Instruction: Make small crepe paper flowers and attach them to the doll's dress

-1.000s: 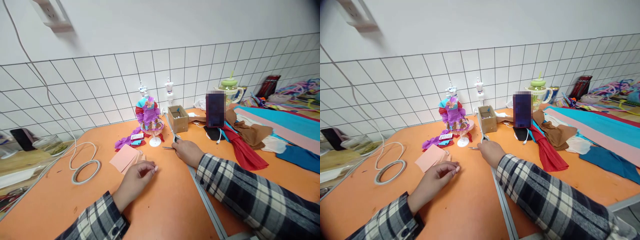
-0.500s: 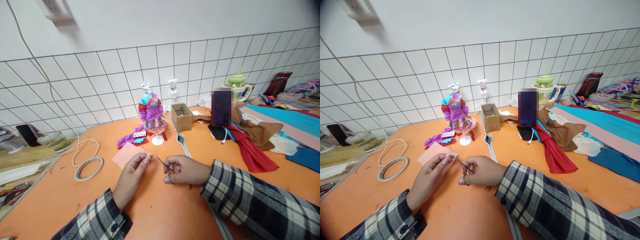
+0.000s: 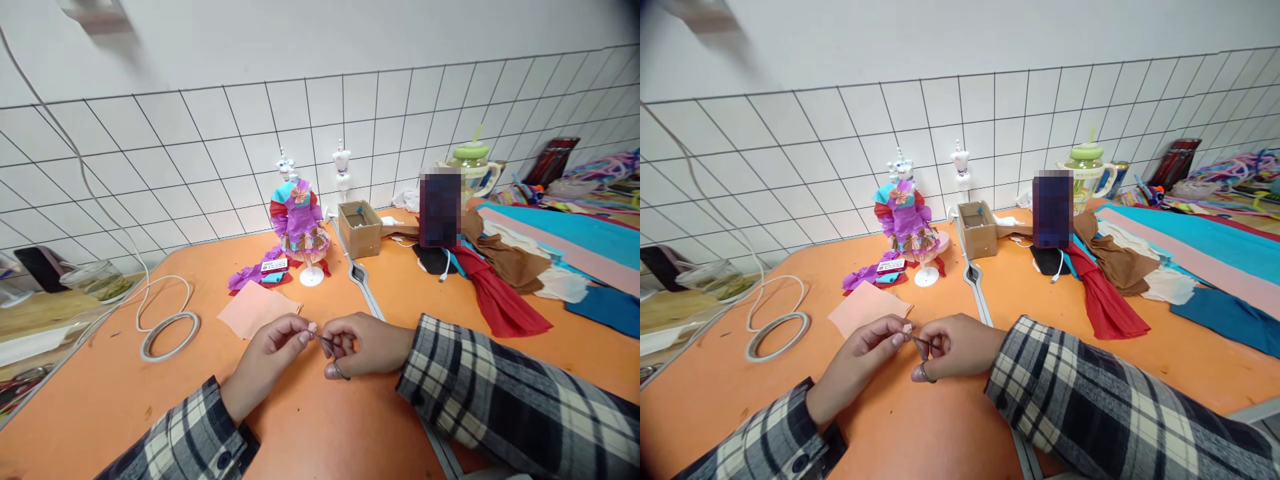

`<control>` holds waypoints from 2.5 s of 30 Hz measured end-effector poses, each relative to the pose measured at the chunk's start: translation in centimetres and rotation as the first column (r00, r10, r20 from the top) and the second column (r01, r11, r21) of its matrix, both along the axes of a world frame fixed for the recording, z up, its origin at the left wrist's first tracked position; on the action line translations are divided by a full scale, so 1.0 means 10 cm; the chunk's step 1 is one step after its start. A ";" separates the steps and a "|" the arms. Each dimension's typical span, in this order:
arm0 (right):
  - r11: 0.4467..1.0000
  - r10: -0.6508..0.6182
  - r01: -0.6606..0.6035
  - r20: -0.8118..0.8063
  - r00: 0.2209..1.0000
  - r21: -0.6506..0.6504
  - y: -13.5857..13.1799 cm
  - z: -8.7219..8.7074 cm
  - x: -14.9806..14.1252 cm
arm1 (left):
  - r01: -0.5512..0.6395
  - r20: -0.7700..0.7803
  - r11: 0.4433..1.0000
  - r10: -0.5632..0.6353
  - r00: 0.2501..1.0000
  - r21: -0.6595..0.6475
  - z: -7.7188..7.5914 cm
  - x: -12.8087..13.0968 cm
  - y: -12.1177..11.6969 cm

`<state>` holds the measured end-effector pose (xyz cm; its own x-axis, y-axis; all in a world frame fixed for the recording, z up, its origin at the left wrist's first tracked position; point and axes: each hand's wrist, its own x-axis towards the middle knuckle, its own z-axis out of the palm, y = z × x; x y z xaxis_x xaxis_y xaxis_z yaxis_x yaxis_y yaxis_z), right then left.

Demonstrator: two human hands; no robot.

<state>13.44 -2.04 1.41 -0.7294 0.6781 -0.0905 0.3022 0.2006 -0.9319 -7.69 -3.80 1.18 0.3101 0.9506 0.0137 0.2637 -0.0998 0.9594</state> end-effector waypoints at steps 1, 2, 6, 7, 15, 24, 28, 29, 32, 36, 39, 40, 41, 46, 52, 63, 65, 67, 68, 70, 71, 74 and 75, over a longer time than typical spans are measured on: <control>1.000 0.005 -0.005 -0.015 1.000 -0.018 0.00 0.00 0.00 | -0.002 0.007 1.000 0.002 1.000 -0.001 -0.01 -0.01 0.00; 0.999 0.009 -0.010 -0.032 0.999 -0.036 0.00 -0.01 0.00 | -0.003 0.015 1.000 0.003 1.000 -0.001 -0.01 -0.01 0.00; 0.996 0.036 -0.043 -0.087 0.996 -0.075 0.01 -0.05 0.01 | 0.017 0.066 1.000 -0.017 0.998 0.006 -0.02 -0.03 0.01; 0.995 0.047 -0.055 -0.097 0.994 -0.078 0.02 -0.06 0.01 | 0.029 0.078 1.000 -0.030 0.997 0.008 -0.03 -0.04 0.01; 0.992 0.068 -0.080 -0.122 0.990 -0.096 0.04 -0.10 0.01 | 0.022 0.101 1.000 -0.024 0.995 0.013 -0.05 -0.07 0.02; 0.995 0.062 -0.067 -0.082 0.995 -0.069 0.04 -0.11 0.00 | 0.034 0.130 0.999 -0.033 0.991 -0.005 -0.03 -0.05 0.02; 0.996 0.070 -0.073 -0.074 0.995 -0.043 0.05 -0.10 0.01 | 0.026 0.135 1.000 -0.024 0.991 -0.012 -0.02 -0.05 0.02; 0.996 0.071 -0.074 -0.068 0.995 -0.040 0.05 -0.10 0.02 | 0.029 0.140 0.999 -0.026 0.990 -0.015 -0.02 -0.05 0.02; 0.996 0.073 -0.076 -0.069 0.995 -0.051 0.04 -0.10 0.02 | 0.040 0.171 0.998 -0.032 0.985 -0.045 -0.02 -0.05 0.02; 0.985 0.079 -0.091 -0.088 0.993 -0.144 0.04 -0.12 0.01 | 0.038 0.213 0.993 -0.015 0.977 -0.107 -0.05 -0.04 0.01; 0.983 0.057 -0.070 -0.081 0.995 -0.172 0.04 -0.13 0.02 | 0.024 0.231 0.992 0.005 0.973 -0.120 -0.06 -0.04 0.02; 0.983 0.054 -0.067 -0.080 0.995 -0.171 0.04 -0.12 0.02 | 0.027 0.234 0.992 0.003 0.972 -0.126 -0.06 -0.04 0.02; 0.982 0.059 -0.072 -0.081 0.995 -0.173 0.04 -0.12 0.03 | 0.037 0.235 0.990 -0.004 0.972 -0.135 -0.07 -0.04 0.02; 0.973 0.056 -0.067 -0.055 0.997 -0.222 0.05 -0.08 0.05 | 0.072 0.236 0.983 -0.030 0.971 -0.169 -0.07 -0.04 0.02; 0.976 0.073 -0.073 -0.008 0.997 -0.206 0.06 -0.04 0.07 | 0.072 0.214 0.979 -0.030 0.976 -0.192 -0.08 -0.04 0.04; 0.952 -0.287 0.260 0.169 0.943 0.164 0.29 -0.02 0.23 | -0.009 0.209 0.980 0.051 0.977 -0.198 -0.05 -0.03 0.06; 0.854 -0.414 0.283 0.242 0.877 0.437 0.37 -0.05 0.29 | -0.014 0.303 0.971 0.088 0.949 -0.239 -0.06 -0.02 0.06; 0.793 -0.489 0.272 0.304 0.817 0.545 0.43 -0.08 0.35 | -0.008 0.379 0.964 0.111 0.919 -0.264 -0.07 -0.02 0.06; 0.798 -0.504 0.280 0.337 0.795 0.533 0.46 -0.09 0.37 | -0.001 0.408 0.963 0.115 0.906 -0.269 -0.08 -0.02 0.05; 0.841 -0.496 0.314 0.396 0.773 0.442 0.50 -0.11 0.40 | 0.016 0.455 0.962 0.114 0.883 -0.271 -0.09 -0.03 0.05; 0.856 -0.487 0.328 0.410 0.771 0.400 0.51 -0.12 0.41 | 0.023 0.475 0.961 0.115 0.872 -0.274 -0.09 -0.03 0.05; 0.878 -0.463 0.336 0.419 0.781 0.342 0.50 -0.11 0.43 | 0.048 0.538 0.953 0.127 0.833 -0.299 -0.07 -0.04 0.05; 0.875 -0.467 0.340 0.417 0.780 0.344 0.47 -0.09 0.42 | 0.059 0.559 0.947 0.136 0.818 -0.316 -0.06 -0.03 0.04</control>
